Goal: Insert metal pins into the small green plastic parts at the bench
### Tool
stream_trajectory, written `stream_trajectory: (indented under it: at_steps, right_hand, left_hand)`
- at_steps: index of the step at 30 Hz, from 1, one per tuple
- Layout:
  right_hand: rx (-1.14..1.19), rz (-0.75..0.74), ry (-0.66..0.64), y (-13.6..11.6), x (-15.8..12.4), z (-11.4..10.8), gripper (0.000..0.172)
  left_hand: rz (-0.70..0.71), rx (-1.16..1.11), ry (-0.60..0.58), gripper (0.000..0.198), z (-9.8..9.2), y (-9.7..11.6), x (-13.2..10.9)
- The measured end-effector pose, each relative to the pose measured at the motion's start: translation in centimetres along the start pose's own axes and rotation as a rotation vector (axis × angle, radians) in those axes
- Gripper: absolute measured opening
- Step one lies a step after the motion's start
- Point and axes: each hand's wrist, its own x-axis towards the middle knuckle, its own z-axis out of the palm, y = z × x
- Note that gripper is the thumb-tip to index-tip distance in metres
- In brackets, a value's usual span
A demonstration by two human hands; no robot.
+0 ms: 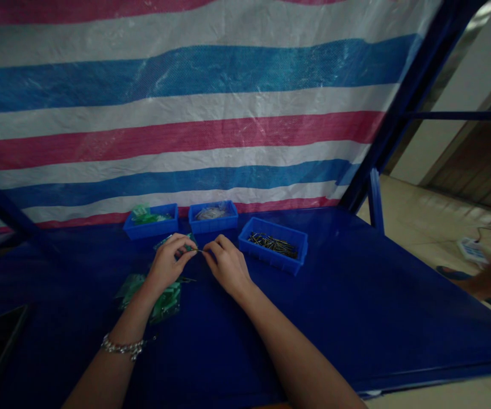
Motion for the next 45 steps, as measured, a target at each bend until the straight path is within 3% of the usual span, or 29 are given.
stream_trajectory:
  at_steps: [15, 20, 23, 28, 32, 35, 39, 41, 45]
  right_hand:
    - [-0.076, 0.01, 0.003, 0.1, 0.0, 0.0, 0.016]
    - [0.023, 0.018, 0.031, 0.4, 0.3, -0.2, 0.017]
    - [0.013, 0.067, 0.129, 1.2, 0.8, -1.5, 0.019]
    - [-0.411, 0.307, 0.413, 3.7, 0.9, -4.8, 0.026]
    - [-0.525, 0.39, 0.507, 4.8, 0.8, -5.6, 0.026]
    - [-0.424, 0.316, 0.352, 3.8, 0.9, -4.3, 0.031]
    - [-0.108, 0.023, -0.129, 1.3, 0.5, -1.1, 0.018]
    - [-0.013, -0.047, -0.312, 0.3, 0.0, 0.2, 0.014]
    - [-0.028, -0.057, -0.432, -1.1, -0.7, 1.5, 0.012]
  left_hand:
    - [-0.001, 0.007, 0.026, 0.008, 0.0, 0.2, 0.1]
    - [-0.047, 0.053, 0.008, 0.008, -0.6, -0.3, 0.1]
    - [-0.12, 0.134, -0.012, 0.007, -1.4, -1.2, 0.1]
    - [-0.162, 0.174, -0.074, 0.009, -2.2, -2.1, 0.0]
    - [-0.143, 0.235, -0.172, 0.008, -2.2, -1.9, -0.2]
    - [-0.15, 0.26, -0.169, 0.009, -1.9, -1.8, -0.2]
    - [-0.192, 0.286, -0.182, 0.009, -1.5, -1.8, -0.2]
    - [-0.186, 0.287, -0.175, 0.009, -1.3, -1.8, -0.2]
    - [-0.173, 0.251, -0.161, 0.008, -1.1, -1.7, -0.2]
